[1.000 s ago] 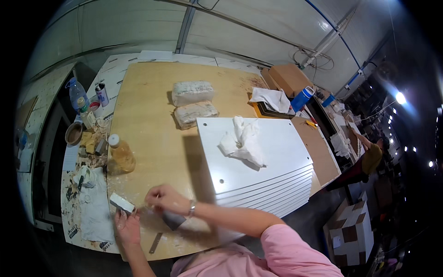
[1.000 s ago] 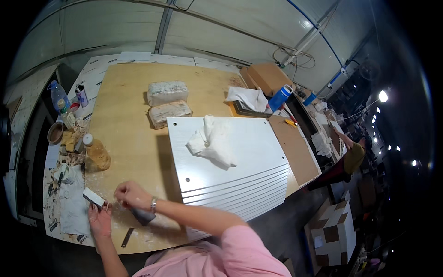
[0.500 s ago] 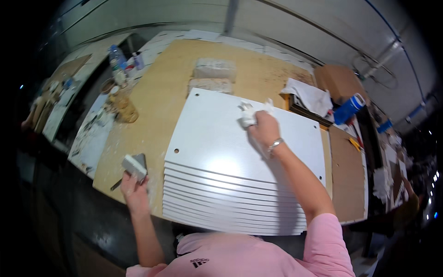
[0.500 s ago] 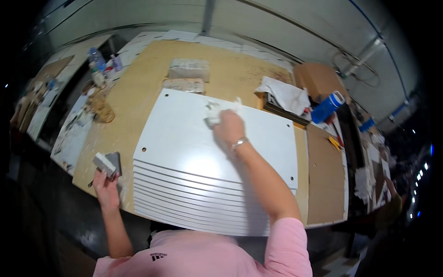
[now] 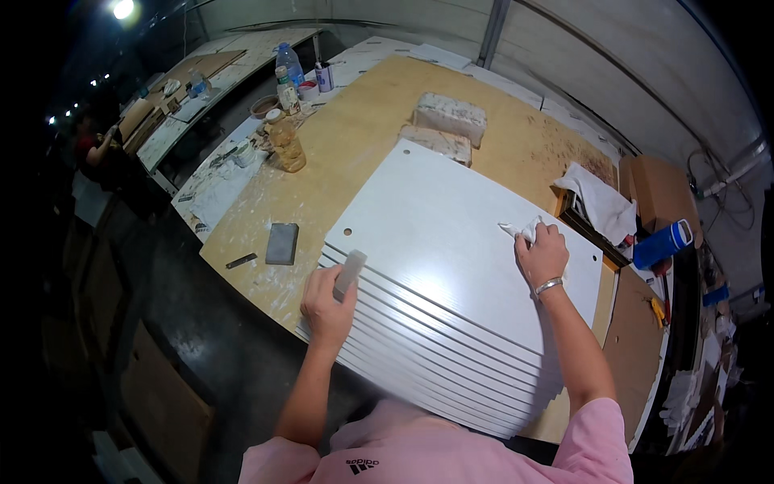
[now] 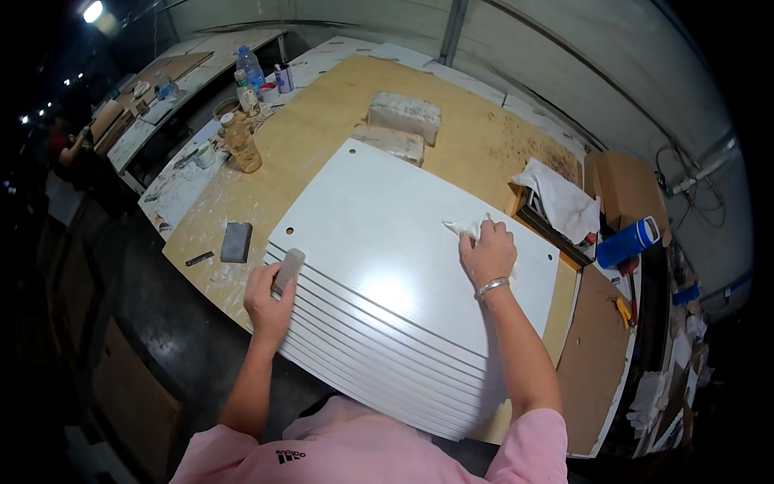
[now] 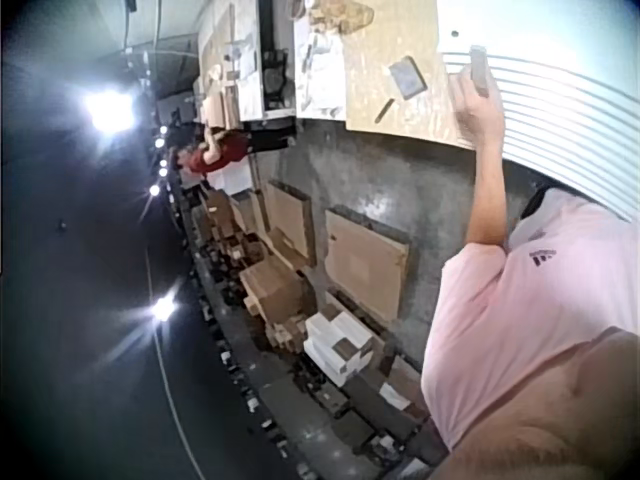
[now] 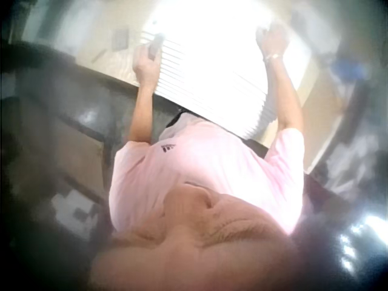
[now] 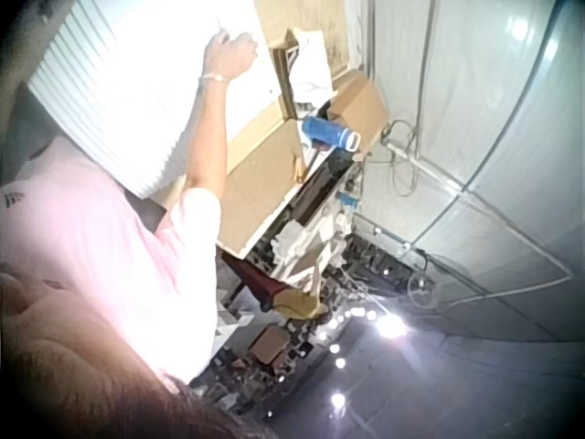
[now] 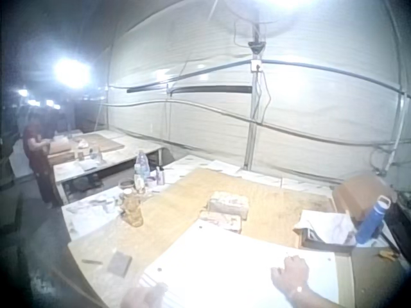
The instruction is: The person sands the surface and grooves of a white panel with a sanding block and wipes it with a cloth.
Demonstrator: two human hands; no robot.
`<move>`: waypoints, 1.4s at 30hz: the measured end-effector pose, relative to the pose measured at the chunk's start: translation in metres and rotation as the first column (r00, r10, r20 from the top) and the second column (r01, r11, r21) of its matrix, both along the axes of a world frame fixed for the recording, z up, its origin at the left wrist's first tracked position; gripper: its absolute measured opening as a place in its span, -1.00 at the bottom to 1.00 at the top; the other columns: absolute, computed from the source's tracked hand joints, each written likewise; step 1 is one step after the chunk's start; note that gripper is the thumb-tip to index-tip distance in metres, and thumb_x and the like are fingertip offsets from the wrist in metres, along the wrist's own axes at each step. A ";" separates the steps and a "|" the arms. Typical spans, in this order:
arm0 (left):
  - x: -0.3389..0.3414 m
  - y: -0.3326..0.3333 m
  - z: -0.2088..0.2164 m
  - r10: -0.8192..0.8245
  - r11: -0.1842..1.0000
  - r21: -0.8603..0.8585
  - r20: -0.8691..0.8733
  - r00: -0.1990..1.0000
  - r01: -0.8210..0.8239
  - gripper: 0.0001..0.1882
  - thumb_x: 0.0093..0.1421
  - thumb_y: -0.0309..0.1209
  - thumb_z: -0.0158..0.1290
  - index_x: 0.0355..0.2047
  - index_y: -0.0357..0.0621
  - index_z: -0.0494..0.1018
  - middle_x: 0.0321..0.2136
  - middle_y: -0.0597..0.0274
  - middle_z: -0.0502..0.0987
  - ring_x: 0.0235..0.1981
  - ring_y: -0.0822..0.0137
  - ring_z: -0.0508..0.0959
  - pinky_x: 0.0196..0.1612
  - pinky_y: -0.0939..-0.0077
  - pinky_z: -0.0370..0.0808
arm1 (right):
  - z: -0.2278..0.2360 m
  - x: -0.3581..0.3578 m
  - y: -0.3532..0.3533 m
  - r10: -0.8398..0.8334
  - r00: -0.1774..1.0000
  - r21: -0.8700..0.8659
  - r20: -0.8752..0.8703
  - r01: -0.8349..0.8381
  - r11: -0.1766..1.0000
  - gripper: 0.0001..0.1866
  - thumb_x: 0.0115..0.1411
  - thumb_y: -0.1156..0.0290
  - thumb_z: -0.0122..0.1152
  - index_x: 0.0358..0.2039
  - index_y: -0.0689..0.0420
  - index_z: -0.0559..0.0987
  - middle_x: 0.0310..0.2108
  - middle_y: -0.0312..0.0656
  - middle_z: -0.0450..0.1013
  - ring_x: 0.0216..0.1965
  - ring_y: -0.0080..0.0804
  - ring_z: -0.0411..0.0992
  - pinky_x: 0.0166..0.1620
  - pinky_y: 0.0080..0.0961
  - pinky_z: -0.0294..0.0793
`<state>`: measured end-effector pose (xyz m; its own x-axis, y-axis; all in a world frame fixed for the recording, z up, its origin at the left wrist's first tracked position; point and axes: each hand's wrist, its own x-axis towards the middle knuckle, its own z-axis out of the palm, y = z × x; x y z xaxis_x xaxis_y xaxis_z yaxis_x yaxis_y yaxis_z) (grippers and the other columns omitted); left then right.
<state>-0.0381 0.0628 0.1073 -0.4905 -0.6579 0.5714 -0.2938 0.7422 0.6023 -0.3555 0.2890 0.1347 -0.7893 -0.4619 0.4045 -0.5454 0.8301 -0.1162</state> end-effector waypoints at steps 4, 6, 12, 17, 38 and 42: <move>-0.002 -0.059 -0.017 0.222 0.957 0.184 0.035 0.975 -0.224 -0.66 0.05 -0.52 0.26 -0.13 -0.21 0.52 -0.29 0.09 0.53 -0.31 0.10 0.55 -0.24 0.28 0.49 | -0.010 -0.007 0.004 0.014 0.993 -0.010 -0.116 -0.015 1.000 -0.69 0.02 0.22 0.35 -0.32 0.17 0.59 -0.29 -0.08 0.47 -0.27 -0.05 0.46 -0.30 -0.12 0.51; 0.002 -0.085 -0.021 0.276 0.942 0.193 0.024 0.961 -0.276 -0.68 0.06 -0.53 0.25 -0.13 -0.21 0.53 -0.30 0.10 0.53 -0.32 0.13 0.55 -0.25 0.31 0.49 | -0.014 -0.010 0.007 0.012 0.992 -0.014 -0.128 -0.014 1.000 -0.69 0.02 0.22 0.35 -0.30 0.16 0.59 -0.30 -0.08 0.47 -0.28 -0.05 0.45 -0.30 -0.12 0.50; -0.009 -0.050 -0.021 0.196 0.967 0.182 -0.079 0.977 -0.179 -0.70 0.07 -0.55 0.25 -0.15 -0.21 0.53 -0.33 0.13 0.50 -0.37 0.19 0.52 -0.30 0.36 0.48 | -0.011 -0.006 0.000 0.026 0.986 -0.046 -0.165 -0.034 0.998 -0.71 0.04 0.23 0.33 -0.30 0.14 0.57 -0.29 -0.11 0.45 -0.27 -0.07 0.44 -0.27 -0.15 0.50; -0.026 0.049 -0.012 0.052 0.987 0.153 -0.053 0.997 -0.044 -0.69 0.01 -0.56 0.27 -0.20 -0.23 0.52 -0.35 0.12 0.50 -0.34 0.12 0.51 -0.32 0.29 0.46 | -0.010 -0.008 0.007 0.025 0.990 0.006 -0.137 -0.025 1.000 -0.72 0.05 0.21 0.31 -0.34 0.15 0.57 -0.29 -0.12 0.45 -0.24 -0.08 0.43 -0.27 -0.16 0.51; -0.107 0.409 0.019 -0.174 0.984 0.017 -0.132 0.976 0.178 -0.71 -0.12 -0.52 0.30 -0.31 -0.18 0.59 -0.51 0.16 0.50 -0.49 0.15 0.49 -0.44 0.33 0.44 | -0.005 -0.034 0.106 0.417 0.908 0.023 -0.048 -0.416 0.909 -0.71 0.12 0.15 0.29 -0.29 0.09 0.59 -0.26 -0.17 0.44 -0.18 -0.19 0.43 -0.22 -0.23 0.46; -0.105 0.395 0.008 -0.001 0.999 -0.052 -0.055 0.999 -0.002 -0.76 -0.10 -0.53 0.28 -0.36 -0.18 0.55 -0.50 0.16 0.48 -0.50 0.14 0.46 -0.46 0.27 0.40 | -0.006 -0.027 0.101 0.430 0.902 0.019 -0.032 -0.430 0.903 -0.70 0.13 0.13 0.28 -0.27 0.09 0.59 -0.25 -0.17 0.44 -0.17 -0.20 0.43 -0.21 -0.24 0.46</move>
<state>-0.1434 0.4575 0.1148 -0.4574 -0.6268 0.6308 -0.2618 0.7728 0.5781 -0.3828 0.3899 0.1287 -0.4986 -0.7579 0.4206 -0.8532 0.5149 -0.0835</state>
